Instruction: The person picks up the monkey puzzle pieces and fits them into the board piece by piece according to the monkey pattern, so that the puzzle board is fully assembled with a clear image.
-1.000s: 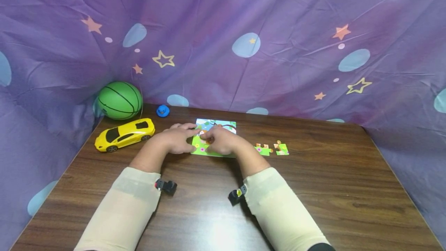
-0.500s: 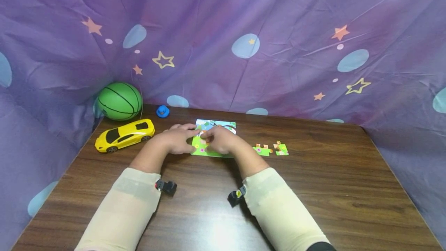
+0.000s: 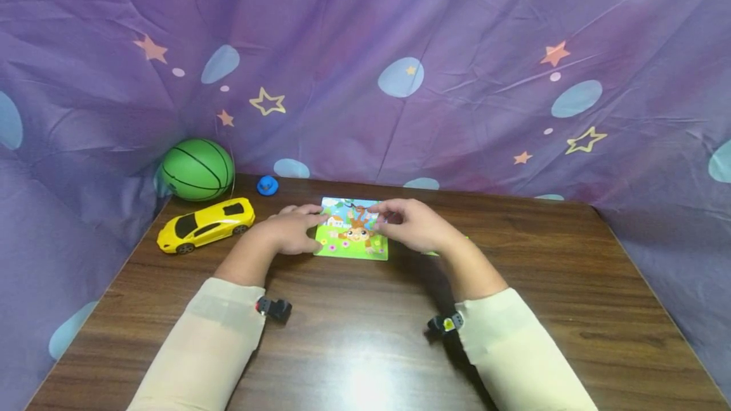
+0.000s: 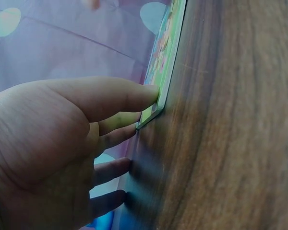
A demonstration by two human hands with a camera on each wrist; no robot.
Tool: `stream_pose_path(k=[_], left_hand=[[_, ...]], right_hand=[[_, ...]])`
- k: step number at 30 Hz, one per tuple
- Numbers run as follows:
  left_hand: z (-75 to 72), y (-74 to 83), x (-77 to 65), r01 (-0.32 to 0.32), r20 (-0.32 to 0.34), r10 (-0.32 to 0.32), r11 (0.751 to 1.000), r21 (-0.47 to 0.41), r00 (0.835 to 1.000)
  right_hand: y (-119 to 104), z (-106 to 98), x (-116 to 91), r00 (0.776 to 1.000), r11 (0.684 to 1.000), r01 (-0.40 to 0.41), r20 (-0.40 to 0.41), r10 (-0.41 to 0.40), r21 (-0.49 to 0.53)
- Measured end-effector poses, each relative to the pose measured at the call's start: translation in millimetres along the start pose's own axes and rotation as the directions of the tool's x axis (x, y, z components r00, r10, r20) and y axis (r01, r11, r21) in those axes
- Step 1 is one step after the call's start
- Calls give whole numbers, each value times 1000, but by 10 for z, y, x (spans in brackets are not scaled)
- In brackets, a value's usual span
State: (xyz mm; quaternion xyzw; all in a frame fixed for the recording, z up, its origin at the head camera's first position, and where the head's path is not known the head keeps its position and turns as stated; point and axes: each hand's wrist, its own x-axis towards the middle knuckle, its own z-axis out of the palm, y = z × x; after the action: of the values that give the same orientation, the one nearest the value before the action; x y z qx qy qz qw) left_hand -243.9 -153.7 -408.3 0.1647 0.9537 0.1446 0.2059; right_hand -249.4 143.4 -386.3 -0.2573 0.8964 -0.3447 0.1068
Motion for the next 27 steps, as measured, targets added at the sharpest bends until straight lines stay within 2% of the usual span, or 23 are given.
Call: stream_pose_path(k=[6,12,15,21,27], left_hand=[[8,-1,5,7,1,-7,1000,-3,1000],[18,-10,16,8,1,-8,1000,-1,1000],[22,-20,20,9,5,-9,1000,6,1000],[33,-23,26,17,9,-17,1000,6,1000],[25,-3,27,13,-4,-13,1000,-2,1000]], right_hand=[[300,-273,-328,994,991,-111,-12,112,74],[548,-392,-465,986,982,-152,-53,159,111],[658,-395,-468,985,983,-166,-43,169,77],[834,-382,-459,984,983,-173,28,175,-54],[885,-366,-444,979,978,-183,71,190,-95]])
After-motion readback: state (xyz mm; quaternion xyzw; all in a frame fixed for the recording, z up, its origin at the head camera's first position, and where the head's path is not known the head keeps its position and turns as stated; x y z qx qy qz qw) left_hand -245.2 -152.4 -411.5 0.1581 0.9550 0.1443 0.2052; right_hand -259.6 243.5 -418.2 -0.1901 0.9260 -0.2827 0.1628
